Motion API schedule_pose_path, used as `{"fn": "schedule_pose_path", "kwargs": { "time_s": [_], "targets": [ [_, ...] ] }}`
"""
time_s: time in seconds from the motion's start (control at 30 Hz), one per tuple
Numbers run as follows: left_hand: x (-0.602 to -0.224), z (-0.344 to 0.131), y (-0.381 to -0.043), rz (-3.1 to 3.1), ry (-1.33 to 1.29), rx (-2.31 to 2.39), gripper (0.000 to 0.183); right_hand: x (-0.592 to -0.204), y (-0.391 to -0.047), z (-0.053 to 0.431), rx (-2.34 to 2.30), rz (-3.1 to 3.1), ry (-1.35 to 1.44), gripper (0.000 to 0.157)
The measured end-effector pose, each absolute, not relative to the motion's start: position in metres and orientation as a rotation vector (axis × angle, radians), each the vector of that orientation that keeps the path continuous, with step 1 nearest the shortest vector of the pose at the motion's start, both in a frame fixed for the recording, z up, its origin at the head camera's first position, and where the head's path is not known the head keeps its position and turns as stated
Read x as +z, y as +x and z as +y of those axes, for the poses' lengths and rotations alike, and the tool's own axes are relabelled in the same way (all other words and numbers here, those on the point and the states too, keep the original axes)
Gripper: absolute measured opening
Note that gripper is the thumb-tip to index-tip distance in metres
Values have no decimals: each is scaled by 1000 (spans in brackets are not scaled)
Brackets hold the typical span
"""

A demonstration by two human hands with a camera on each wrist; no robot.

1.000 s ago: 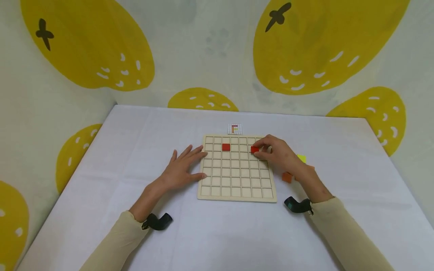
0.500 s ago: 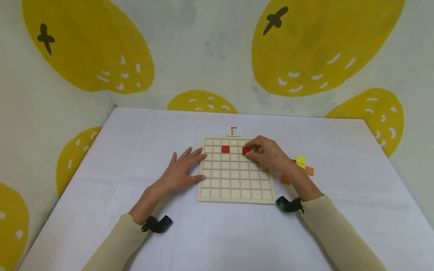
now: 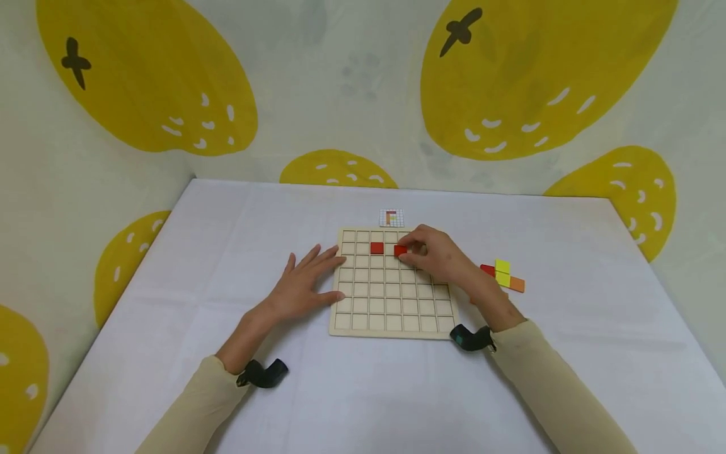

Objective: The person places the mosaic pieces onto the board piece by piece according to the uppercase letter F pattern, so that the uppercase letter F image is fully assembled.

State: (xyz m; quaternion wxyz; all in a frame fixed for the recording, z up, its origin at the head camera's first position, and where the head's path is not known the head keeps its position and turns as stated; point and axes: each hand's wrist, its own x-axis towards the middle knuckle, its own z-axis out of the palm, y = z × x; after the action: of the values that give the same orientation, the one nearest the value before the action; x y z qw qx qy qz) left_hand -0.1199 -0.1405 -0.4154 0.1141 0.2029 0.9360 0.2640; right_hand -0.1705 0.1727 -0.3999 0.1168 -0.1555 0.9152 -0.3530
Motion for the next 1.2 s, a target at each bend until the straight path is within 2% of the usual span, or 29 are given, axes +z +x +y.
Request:
{"fn": "schedule_pose_path", "kwargs": {
  "time_s": [0.57, 1.2],
  "targets": [
    [-414, -141, -118, 2732, 595, 789, 74, -404, -175, 155, -1039, 2682, -536, 29],
    [-413, -140, -119, 2729, 599, 786, 74, -405, -181, 152, -968, 2731, -473, 30]
  ]
}}
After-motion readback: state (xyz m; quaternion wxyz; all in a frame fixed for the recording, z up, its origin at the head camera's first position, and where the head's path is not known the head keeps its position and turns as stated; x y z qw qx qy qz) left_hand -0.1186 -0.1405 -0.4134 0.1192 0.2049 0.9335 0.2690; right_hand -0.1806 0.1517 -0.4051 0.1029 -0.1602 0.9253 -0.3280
